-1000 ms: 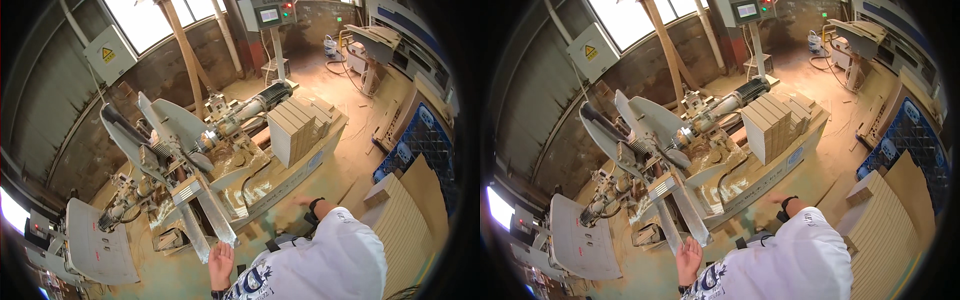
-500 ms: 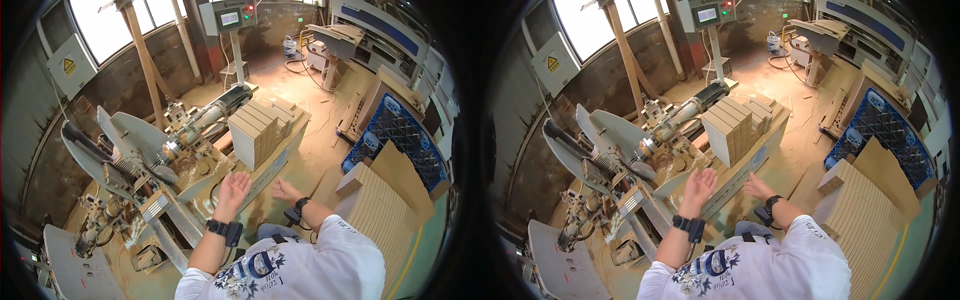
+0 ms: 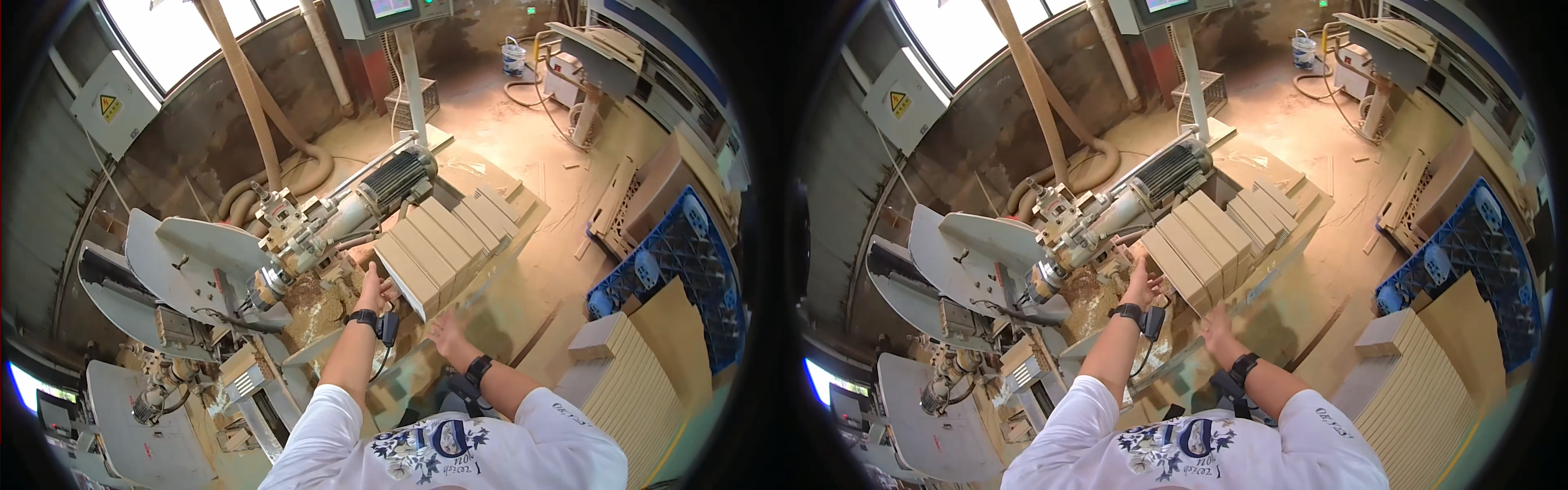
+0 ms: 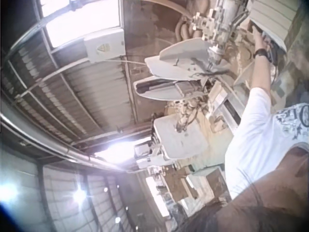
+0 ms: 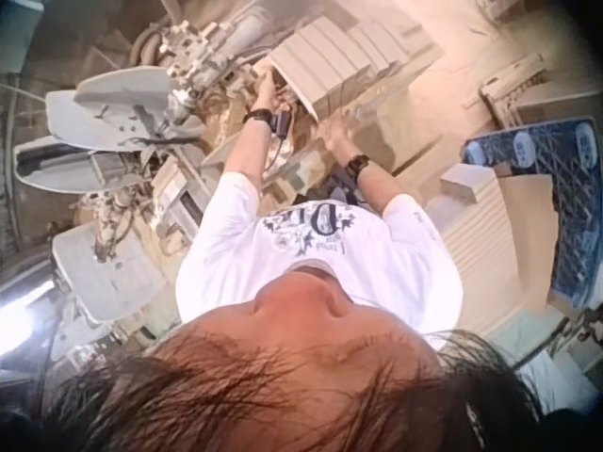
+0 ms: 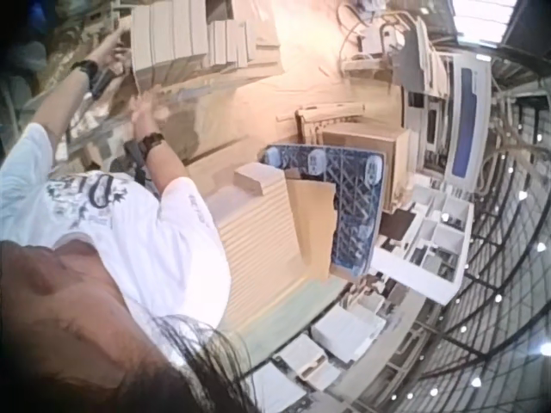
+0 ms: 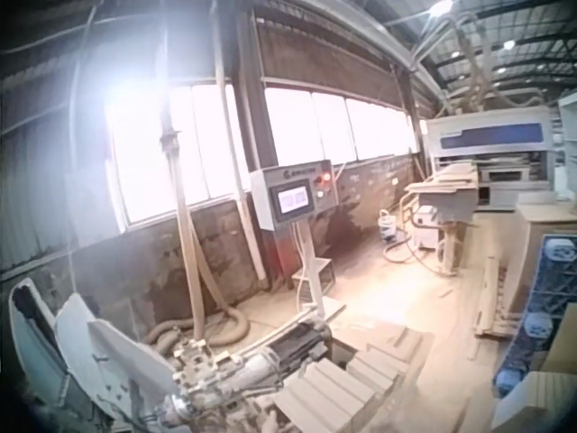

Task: Operating a woodworking machine to process and stack wooden planks.

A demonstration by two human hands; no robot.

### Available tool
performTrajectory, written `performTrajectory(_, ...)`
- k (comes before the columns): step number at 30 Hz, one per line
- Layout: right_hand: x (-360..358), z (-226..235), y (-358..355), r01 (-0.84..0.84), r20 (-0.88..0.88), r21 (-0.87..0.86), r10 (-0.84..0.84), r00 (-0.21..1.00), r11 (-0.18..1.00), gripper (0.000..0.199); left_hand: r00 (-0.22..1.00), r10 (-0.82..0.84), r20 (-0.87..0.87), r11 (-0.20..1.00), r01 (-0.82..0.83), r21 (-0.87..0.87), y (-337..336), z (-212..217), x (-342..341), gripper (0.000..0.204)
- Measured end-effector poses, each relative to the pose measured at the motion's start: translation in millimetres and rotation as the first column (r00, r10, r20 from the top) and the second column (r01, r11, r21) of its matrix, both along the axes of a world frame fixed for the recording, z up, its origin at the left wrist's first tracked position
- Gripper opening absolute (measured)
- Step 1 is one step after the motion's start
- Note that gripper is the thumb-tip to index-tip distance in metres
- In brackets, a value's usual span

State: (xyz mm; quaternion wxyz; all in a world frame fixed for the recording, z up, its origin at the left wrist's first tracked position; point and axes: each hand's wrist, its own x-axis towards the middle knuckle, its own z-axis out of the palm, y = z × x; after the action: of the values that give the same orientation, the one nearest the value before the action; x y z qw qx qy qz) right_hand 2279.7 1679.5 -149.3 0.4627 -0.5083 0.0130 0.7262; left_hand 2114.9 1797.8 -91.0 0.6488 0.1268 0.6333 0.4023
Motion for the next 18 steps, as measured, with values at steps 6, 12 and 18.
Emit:
performTrajectory(6,-21,-1,10,0.087,-0.006,0.057,-0.086,0.996,0.995,0.078,0.939,-0.337,-0.067,0.941,0.338,0.012,34,-51,-15,0.078)
performTrajectory(12,-31,5,9,0.114,0.007,-0.016,-0.114,0.993,0.993,0.071,0.931,-0.360,0.056,0.933,0.360,0.001,23,-47,-24,0.079)
performTrajectory(18,-28,5,-3,0.079,-0.015,0.007,-0.079,0.997,0.997,0.052,0.913,-0.373,0.165,0.927,0.375,0.018,0,-43,-19,0.079)
